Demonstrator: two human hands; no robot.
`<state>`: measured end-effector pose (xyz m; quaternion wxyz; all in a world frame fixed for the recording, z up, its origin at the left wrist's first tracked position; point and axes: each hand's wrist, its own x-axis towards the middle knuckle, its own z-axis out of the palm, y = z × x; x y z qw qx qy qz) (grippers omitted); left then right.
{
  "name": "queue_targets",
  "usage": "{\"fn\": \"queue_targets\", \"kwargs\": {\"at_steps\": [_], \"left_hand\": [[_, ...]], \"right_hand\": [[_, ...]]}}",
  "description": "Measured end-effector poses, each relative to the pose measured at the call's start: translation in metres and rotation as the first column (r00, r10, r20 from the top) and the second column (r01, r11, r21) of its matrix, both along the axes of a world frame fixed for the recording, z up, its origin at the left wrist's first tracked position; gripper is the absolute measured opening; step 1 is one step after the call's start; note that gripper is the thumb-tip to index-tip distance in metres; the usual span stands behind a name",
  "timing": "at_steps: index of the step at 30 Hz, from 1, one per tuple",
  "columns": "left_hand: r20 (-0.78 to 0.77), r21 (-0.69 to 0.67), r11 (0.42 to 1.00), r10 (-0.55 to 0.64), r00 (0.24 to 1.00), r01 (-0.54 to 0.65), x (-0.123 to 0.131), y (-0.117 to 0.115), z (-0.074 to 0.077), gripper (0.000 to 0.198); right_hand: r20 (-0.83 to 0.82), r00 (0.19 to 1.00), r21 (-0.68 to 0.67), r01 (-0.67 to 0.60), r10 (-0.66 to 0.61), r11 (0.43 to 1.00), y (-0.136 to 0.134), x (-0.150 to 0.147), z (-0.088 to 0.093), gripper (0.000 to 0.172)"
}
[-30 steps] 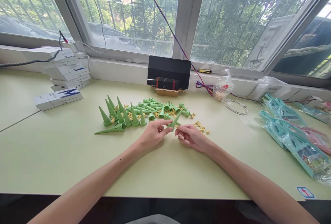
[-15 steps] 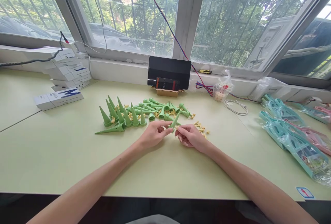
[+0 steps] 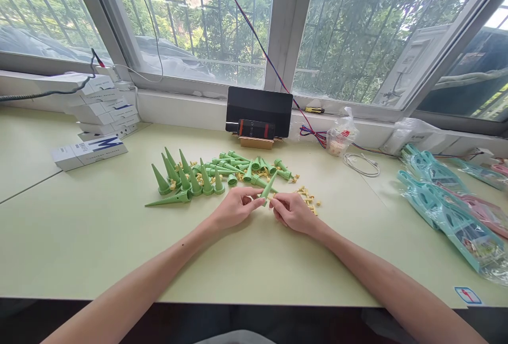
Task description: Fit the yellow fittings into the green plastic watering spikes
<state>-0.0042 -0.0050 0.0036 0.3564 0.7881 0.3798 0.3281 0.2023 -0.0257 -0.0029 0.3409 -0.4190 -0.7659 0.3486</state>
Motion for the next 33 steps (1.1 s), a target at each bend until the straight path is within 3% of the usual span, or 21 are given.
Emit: {"fn": "queue_targets", "kwargs": {"at_steps": [14,33], "left_hand": [[-0.001,-0.013,0.999,-0.033,0.999,0.033,0.0018,-0.0019,0.0040,0.038],[-0.048,-0.071,0.997,-0.001,0.999,-0.003,0.0022,-0.0036,0.0075,0.036]], "right_hand": [[0.100,0.995,0.166,-0.016,-0.001,0.986,0.0030,0.0027,-0.0067,0.038],[0.139,0.989,0.245,-0.091,0.058,0.965,0.0035,0.0034,-0.0081,0.032]]}}
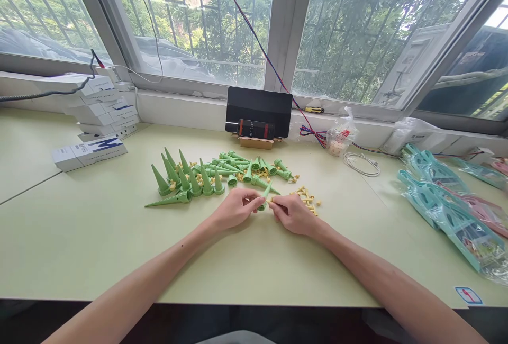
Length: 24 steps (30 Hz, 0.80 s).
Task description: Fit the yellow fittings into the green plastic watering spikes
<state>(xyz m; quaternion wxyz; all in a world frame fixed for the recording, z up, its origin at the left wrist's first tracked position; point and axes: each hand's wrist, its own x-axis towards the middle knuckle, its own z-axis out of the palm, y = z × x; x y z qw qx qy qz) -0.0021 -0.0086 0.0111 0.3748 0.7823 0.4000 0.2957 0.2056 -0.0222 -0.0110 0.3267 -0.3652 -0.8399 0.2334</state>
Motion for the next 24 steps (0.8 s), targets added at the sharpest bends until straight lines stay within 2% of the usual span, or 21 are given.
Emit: {"fn": "queue_targets", "kwargs": {"at_steps": [7,24], "left_hand": [[-0.019,0.013,1.000,0.022,1.000,-0.021,0.0003,-0.0006,-0.0007,0.042],[0.008,-0.028,0.999,0.024,1.000,-0.024,0.0016,-0.0020,-0.0006,0.042]], "right_hand": [[0.045,0.999,0.054,-0.012,0.009,0.998,0.0005,0.0004,-0.0017,0.032],[0.094,0.996,0.123,-0.004,-0.007,0.992,0.0018,0.0017,-0.0040,0.033]]}}
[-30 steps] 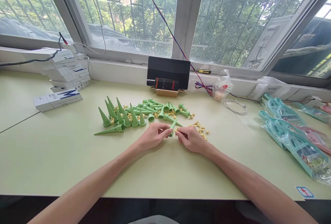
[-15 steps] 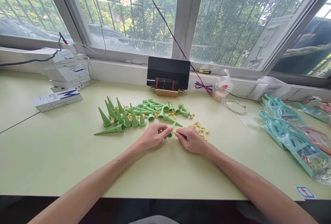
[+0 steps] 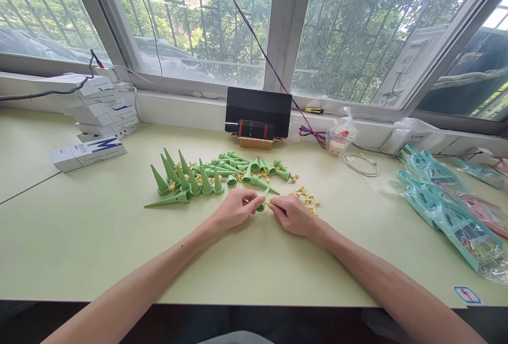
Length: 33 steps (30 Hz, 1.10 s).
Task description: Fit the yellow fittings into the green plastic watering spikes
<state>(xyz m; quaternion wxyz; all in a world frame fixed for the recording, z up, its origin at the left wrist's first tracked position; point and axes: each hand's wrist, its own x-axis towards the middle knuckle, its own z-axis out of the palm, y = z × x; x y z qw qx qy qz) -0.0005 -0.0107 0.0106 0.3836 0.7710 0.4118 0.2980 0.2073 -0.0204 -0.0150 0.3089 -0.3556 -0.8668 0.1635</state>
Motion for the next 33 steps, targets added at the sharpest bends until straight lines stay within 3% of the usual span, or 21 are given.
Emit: {"fn": "queue_targets", "kwargs": {"at_steps": [16,33], "left_hand": [[0.028,-0.051,0.999,0.007,1.000,-0.005,0.0010,-0.0022,0.0021,0.038],[0.074,-0.096,0.994,0.050,0.996,-0.042,0.0009,0.0008,-0.0007,0.045]], "right_hand": [[0.090,0.996,0.101,0.017,-0.026,0.995,0.0036,0.0016,-0.0002,0.026],[-0.038,0.992,-0.007,0.122,-0.123,0.992,0.0029,-0.0017,0.0027,0.029]]}}
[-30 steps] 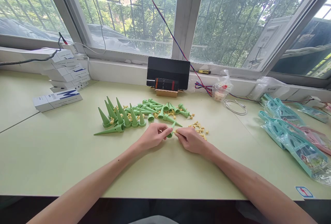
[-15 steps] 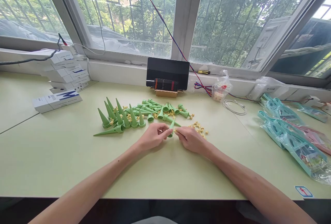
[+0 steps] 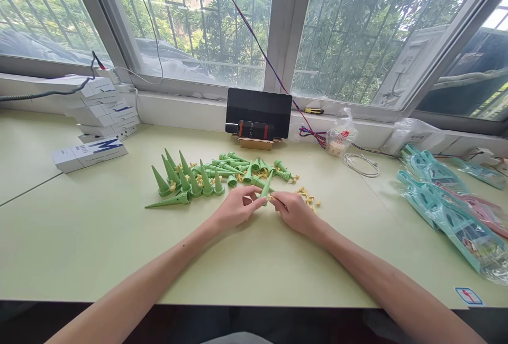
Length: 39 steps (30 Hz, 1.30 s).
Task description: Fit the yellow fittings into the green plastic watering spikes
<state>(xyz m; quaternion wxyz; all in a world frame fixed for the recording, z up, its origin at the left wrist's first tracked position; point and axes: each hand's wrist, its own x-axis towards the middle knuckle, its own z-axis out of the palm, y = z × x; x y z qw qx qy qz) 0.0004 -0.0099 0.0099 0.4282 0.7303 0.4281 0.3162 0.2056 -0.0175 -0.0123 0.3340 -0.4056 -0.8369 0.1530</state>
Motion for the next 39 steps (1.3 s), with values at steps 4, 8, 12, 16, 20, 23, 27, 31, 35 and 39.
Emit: {"fn": "queue_targets", "kwargs": {"at_steps": [4,8,12,16,20,23,27,31,35,39], "left_hand": [[-0.012,0.007,1.000,-0.023,1.000,0.023,-0.0002,-0.0002,0.0016,0.045],[-0.005,0.041,0.998,-0.057,0.998,0.058,-0.0002,-0.0004,0.0029,0.042],[-0.012,0.097,0.994,-0.041,0.999,0.042,-0.0005,-0.0003,0.0019,0.041],[-0.020,0.120,0.992,-0.030,0.999,0.033,-0.0013,0.0004,0.0001,0.042],[-0.019,0.125,0.992,-0.031,0.999,0.033,-0.0017,0.0012,-0.0009,0.043],[-0.023,0.125,0.992,-0.025,0.999,0.027,-0.0021,0.0014,-0.0014,0.044],[-0.013,0.111,0.993,-0.031,0.999,0.032,-0.0025,0.0005,-0.0007,0.044],[0.001,0.118,0.993,-0.008,1.000,0.007,-0.0025,-0.0009,0.0006,0.045],[0.013,0.107,0.994,-0.009,1.000,0.008,-0.0021,-0.0015,0.0008,0.046],[0.039,0.055,0.998,-0.010,0.999,0.008,-0.0020,-0.0016,-0.0003,0.049]], "right_hand": [[-0.009,1.000,-0.002,-0.001,0.001,1.000,0.0007,0.0004,-0.0015,0.030],[-0.017,1.000,0.014,-0.006,0.006,1.000,0.0013,0.0001,-0.0029,0.031],[-0.020,1.000,0.026,-0.009,0.009,1.000,0.0012,-0.0003,-0.0036,0.032],[-0.029,0.999,0.034,-0.015,0.016,0.999,0.0010,-0.0002,-0.0039,0.033],[-0.039,0.999,0.032,-0.022,0.023,0.999,0.0009,0.0002,-0.0043,0.033],[-0.052,0.998,0.022,-0.029,0.030,0.999,0.0005,0.0003,-0.0044,0.033],[-0.072,0.997,0.019,-0.028,0.029,0.999,-0.0006,0.0002,-0.0040,0.034],[-0.082,0.996,0.013,-0.016,0.017,1.000,-0.0015,-0.0002,-0.0038,0.036],[-0.087,0.996,-0.001,0.002,-0.002,1.000,-0.0022,-0.0006,-0.0040,0.038],[-0.092,0.996,-0.003,0.007,-0.007,1.000,-0.0026,-0.0008,-0.0041,0.038]]}}
